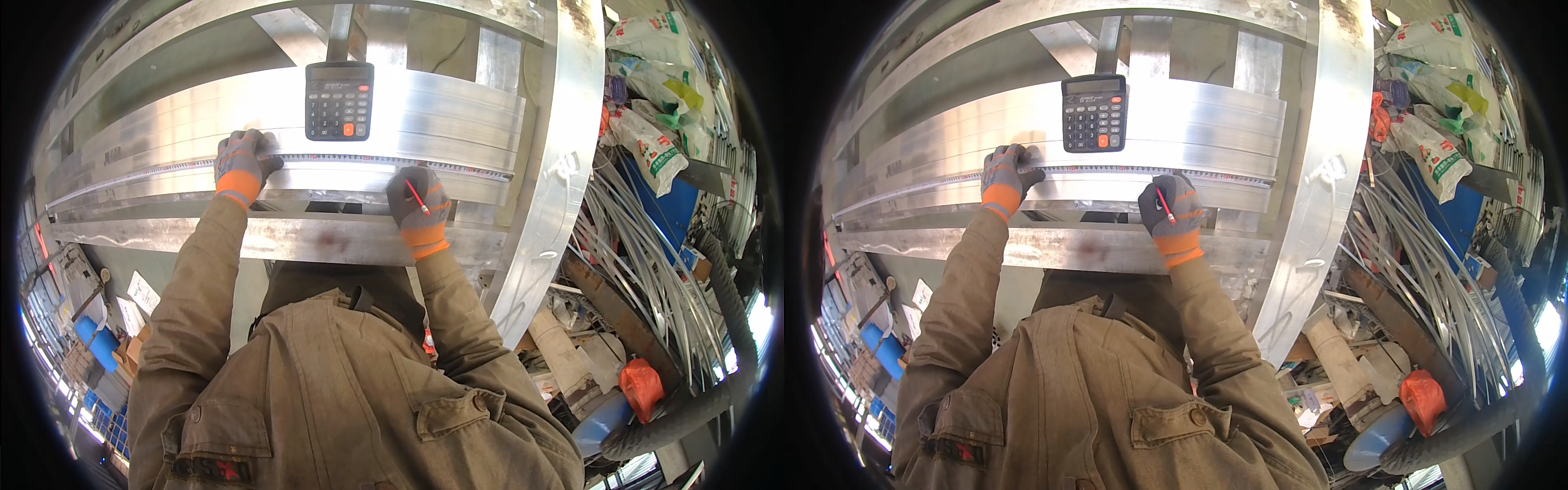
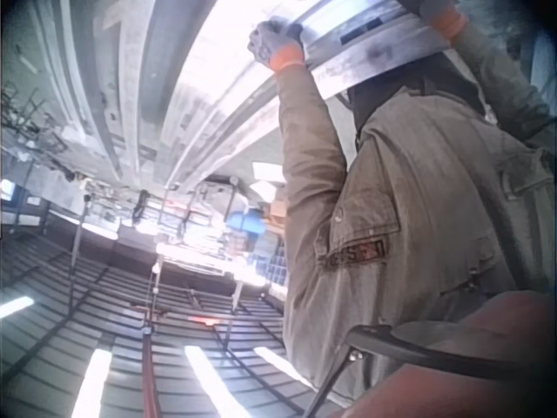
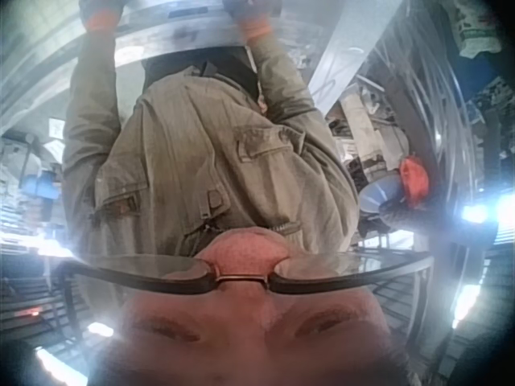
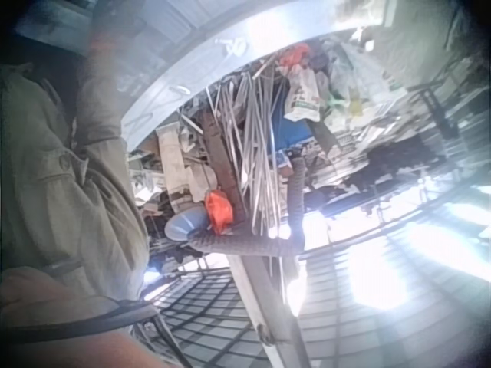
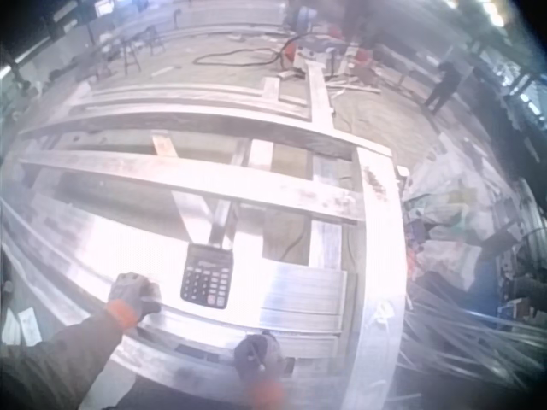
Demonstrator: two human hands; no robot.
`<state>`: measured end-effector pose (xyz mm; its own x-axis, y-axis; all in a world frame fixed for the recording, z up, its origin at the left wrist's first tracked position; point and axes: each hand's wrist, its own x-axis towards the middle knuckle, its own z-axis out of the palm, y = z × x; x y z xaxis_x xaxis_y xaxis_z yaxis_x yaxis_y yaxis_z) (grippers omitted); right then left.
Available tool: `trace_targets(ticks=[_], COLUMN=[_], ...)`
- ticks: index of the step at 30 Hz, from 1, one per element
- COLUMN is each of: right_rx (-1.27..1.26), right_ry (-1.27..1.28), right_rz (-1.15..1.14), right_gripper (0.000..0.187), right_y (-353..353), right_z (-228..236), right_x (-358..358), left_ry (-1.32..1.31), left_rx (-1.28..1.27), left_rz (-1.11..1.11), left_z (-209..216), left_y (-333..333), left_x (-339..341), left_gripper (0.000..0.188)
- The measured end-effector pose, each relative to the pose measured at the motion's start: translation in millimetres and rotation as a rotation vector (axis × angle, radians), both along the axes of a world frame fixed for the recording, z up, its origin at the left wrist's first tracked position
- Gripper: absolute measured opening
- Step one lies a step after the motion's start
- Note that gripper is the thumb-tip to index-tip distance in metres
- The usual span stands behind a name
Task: The person uses a calculator to compute measurements, then places a metal ruler on a long aluminum beam and marks multiple points along its length with a red pen. The person repeatedly repositions the ruler and marks new points.
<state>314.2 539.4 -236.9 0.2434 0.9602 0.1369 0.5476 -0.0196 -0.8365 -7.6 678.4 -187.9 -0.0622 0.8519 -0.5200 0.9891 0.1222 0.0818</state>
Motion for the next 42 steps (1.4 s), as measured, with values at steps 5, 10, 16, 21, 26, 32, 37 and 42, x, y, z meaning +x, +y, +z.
trace_targets(ticks=[5, 10, 16, 21, 26, 32, 37, 42], right_rx=[0.005, -0.007, 0.002, 0.000, -0.013, -0.097, -0.060, -0.033], right_ry=[-0.005, -0.004, 0.001, 0.013, 0.072, 0.058, 0.019, -0.026], right_rz=[0.024, 0.002, 0.006, 0.005, -0.024, -0.010, 0.014, 0.028], right_gripper=[0.006, 0.006, 0.007, 0.008, 0.006, 0.008, 0.004, 0.005], right_y=[-1.6, -1.4, -0.4, 0.2, 4.2, 5.3, 4.5, 1.8], right_z=[-6.6, -4.2, -4.8, -1.7, 4.0, 6.9, 1.9, -0.9], right_x=[5.5, 5.6, 6.3, 5.8, 2.8, 3.4, 4.6, 6.5], left_ry=[-0.007, 0.017, 0.028, 0.031, 0.034, 0.033, 0.039, 0.038], left_rx=[0.037, -0.043, -0.062, -0.072, -0.068, -0.067, -0.075, -0.070], left_rz=[-0.007, -0.010, -0.007, -0.010, -0.013, -0.015, -0.015, -0.016], left_z=[-2.8, 1.7, 6.7, 5.2, 4.5, 5.7, 4.4, 3.3], left_y=[0.0, 3.8, 6.2, 7.2, 7.3, 7.8, 8.9, 9.1], left_x=[-0.3, 1.8, 5.3, 4.2, 4.0, 4.5, 3.9, 2.8], left_gripper=[0.054, 0.055, 0.054, 0.055, 0.055, 0.054, 0.054, 0.054])
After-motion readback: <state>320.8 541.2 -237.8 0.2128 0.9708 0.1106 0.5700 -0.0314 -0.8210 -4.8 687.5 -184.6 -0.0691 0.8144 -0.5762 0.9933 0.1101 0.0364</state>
